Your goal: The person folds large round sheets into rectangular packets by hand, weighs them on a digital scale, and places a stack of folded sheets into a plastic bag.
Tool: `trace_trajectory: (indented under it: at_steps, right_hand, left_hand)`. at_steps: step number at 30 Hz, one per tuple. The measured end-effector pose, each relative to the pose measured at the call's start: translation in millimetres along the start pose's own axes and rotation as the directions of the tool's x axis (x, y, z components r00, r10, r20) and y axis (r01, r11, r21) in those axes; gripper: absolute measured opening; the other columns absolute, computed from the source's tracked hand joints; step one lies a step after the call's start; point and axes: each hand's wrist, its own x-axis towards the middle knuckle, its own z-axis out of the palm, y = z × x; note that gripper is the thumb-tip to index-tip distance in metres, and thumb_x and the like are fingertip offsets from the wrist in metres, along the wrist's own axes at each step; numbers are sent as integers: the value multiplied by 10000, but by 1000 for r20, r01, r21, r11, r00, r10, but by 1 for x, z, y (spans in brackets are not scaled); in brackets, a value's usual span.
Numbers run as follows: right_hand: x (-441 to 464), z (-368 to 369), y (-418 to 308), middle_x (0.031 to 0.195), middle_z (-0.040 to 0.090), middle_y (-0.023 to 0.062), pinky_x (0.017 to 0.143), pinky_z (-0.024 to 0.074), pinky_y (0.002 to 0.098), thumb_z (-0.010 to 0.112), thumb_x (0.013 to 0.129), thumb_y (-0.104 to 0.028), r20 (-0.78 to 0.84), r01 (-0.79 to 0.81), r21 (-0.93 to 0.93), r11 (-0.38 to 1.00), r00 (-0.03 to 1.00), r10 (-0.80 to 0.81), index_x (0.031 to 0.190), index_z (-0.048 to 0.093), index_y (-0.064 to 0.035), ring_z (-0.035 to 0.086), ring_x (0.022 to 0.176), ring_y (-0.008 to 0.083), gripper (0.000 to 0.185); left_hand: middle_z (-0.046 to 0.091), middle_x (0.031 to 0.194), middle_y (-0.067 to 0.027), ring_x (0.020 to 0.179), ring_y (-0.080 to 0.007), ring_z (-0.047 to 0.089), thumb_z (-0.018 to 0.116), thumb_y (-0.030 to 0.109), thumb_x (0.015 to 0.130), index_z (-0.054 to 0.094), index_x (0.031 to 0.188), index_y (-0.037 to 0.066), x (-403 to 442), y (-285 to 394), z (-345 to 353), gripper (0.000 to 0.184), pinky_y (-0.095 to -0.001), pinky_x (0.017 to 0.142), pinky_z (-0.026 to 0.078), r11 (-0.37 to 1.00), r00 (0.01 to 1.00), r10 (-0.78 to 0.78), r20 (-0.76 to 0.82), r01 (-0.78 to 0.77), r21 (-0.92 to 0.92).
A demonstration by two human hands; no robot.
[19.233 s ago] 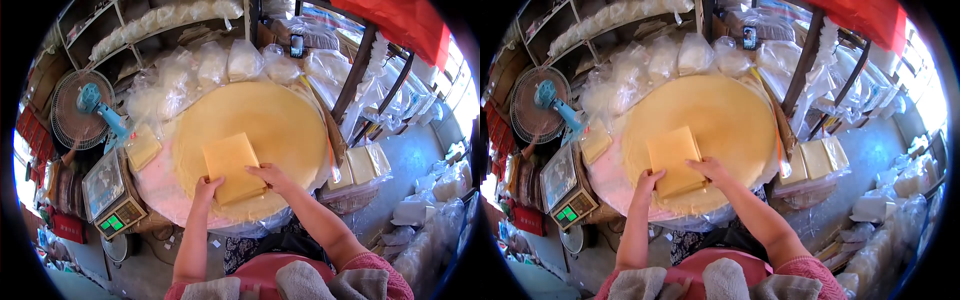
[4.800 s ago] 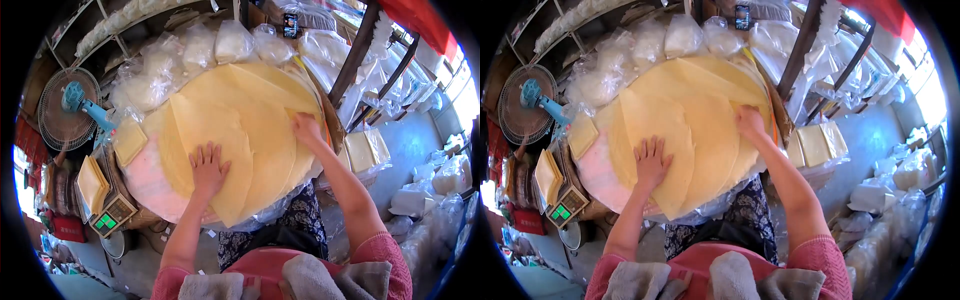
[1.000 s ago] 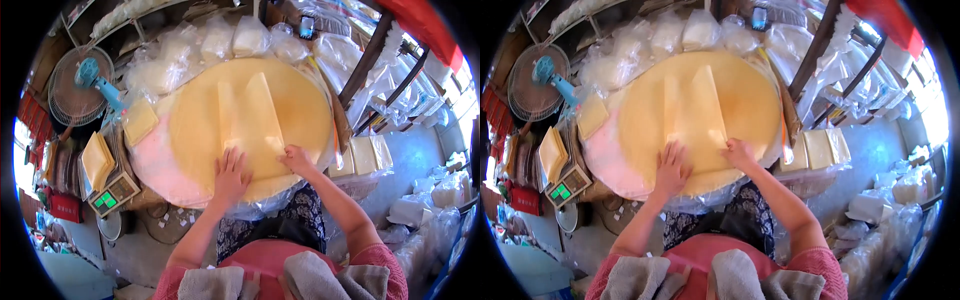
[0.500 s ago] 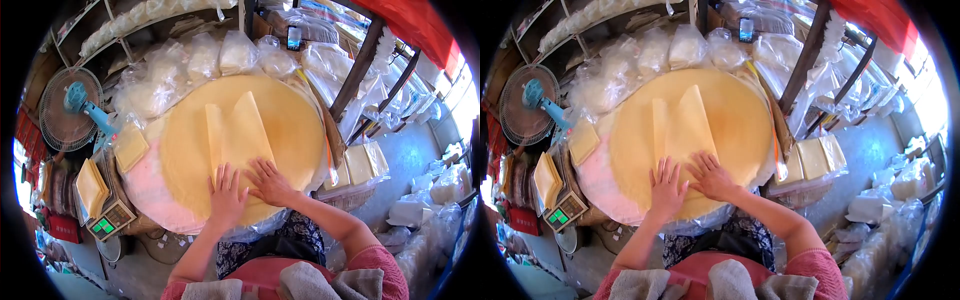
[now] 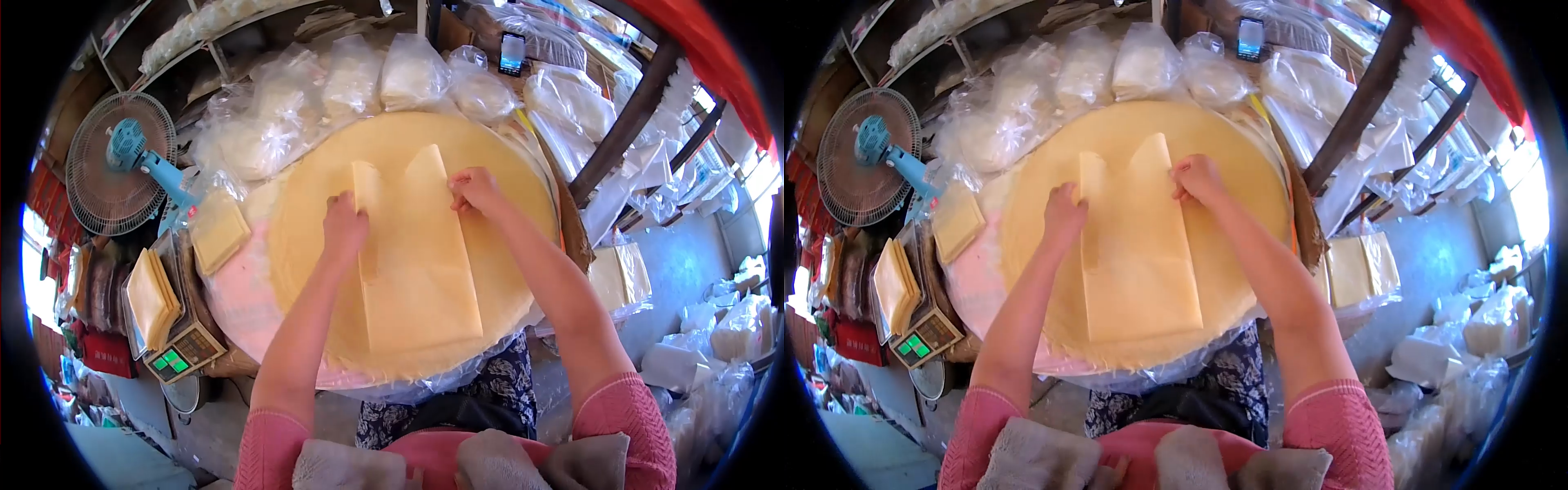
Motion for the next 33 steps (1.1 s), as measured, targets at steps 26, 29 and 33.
trace_trajectory:
  at_steps: [26,29,33]
  right_hand:
    - [-57,35,35,1327,485,86,1107,236,369,460,776,27,370,758,-445,477,641,-673,1251,519,-78,361,1297,274,489]
    - [-66,45,35,1402,403,90,1126,196,365,460,814,-16,500,764,-419,491,646,-577,1328,450,-92,292,1344,267,520]
    - [-61,42,37,1440,350,73,1121,163,407,442,905,-176,572,766,-356,535,631,-523,1386,371,-117,243,1367,267,490]
  left_hand:
    - [453,1340,-155,1259,-313,394,498,196,888,506,1255,65,-64,8,-9,391,-420,1053,306,920,864,389,319,-351,-173]
    - [390,1394,-156,1311,-302,327,470,271,914,450,1301,44,-78,9,-8,450,-444,1091,233,903,834,410,369,-429,-35]
    - [385,1397,-157,1314,-299,320,460,289,923,441,1304,39,-79,6,-2,457,-446,1097,218,890,834,438,335,-456,-26]
